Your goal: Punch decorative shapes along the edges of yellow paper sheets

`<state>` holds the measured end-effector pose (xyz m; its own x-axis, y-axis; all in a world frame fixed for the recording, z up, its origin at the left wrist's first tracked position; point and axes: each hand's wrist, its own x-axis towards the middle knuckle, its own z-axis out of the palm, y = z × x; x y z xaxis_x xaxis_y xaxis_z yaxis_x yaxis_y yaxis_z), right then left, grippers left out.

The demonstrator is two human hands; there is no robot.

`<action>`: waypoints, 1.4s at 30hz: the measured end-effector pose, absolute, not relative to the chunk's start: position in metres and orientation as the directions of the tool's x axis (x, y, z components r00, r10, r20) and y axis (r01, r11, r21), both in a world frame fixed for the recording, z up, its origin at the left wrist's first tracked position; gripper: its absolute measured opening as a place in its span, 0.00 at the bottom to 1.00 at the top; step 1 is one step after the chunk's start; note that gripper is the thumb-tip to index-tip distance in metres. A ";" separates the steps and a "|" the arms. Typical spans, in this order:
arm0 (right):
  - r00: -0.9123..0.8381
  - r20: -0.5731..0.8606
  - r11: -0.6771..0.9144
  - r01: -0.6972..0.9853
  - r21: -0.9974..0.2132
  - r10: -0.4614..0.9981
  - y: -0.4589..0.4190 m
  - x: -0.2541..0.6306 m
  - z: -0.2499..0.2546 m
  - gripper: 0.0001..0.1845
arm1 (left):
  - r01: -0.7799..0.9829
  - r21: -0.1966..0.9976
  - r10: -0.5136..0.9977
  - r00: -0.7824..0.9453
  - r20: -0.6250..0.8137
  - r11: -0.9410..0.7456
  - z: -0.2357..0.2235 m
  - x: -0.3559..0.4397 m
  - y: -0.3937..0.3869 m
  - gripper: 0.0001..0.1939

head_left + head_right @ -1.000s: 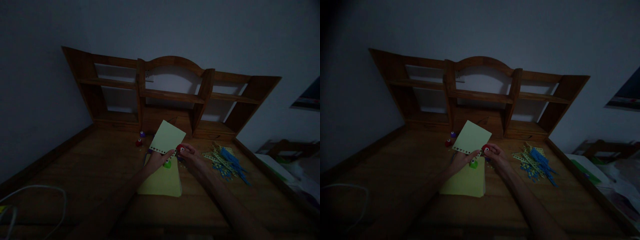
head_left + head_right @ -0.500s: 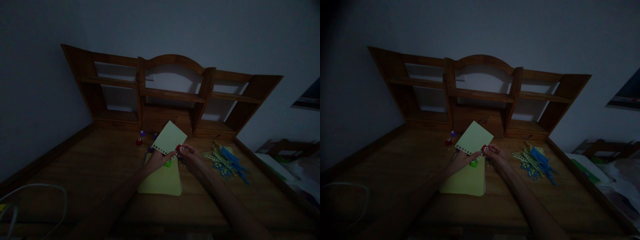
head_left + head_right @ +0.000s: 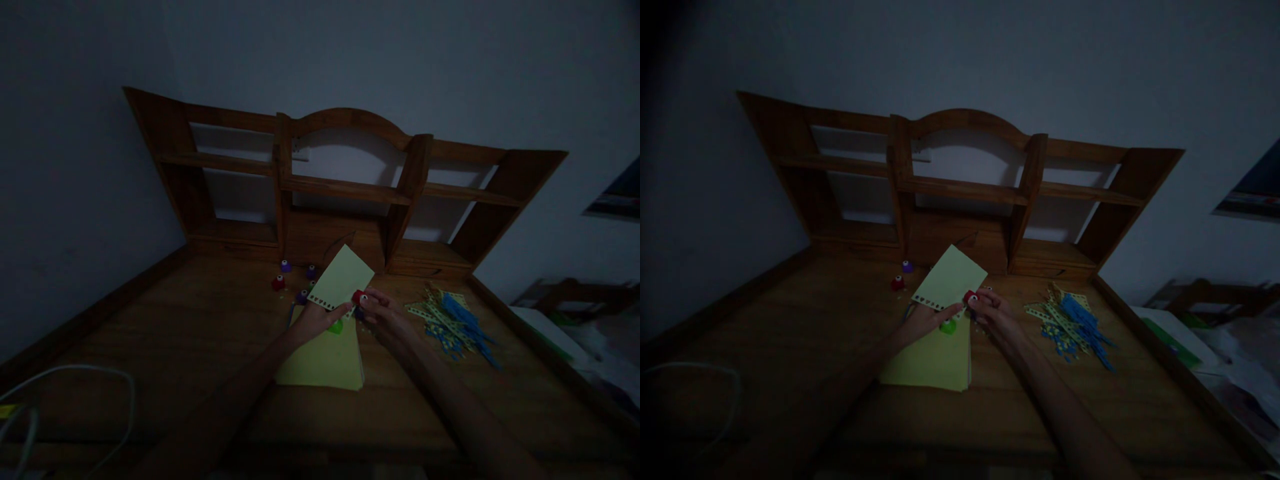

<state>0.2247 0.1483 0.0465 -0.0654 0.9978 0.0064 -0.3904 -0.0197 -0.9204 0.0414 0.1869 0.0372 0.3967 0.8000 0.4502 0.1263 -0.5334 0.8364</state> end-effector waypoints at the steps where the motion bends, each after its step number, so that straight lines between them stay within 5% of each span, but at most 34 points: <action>1: -0.075 0.008 -0.022 -0.398 -0.917 0.997 0.148 0.225 0.047 0.18 | 0.124 0.836 0.797 0.406 0.448 -0.534 0.037 0.041 0.187 0.27; 42: -0.090 0.051 0.018 -0.339 -0.941 0.995 0.149 0.225 0.045 0.11 | 0.168 0.842 0.789 0.481 0.384 -0.512 0.048 0.038 0.179 0.27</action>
<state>0.2249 0.1493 0.0448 -0.0901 0.9946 0.0515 -0.3389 0.0180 -0.9406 0.0380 0.1794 0.0482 0.4808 0.7885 0.3836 0.1676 -0.5120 0.8425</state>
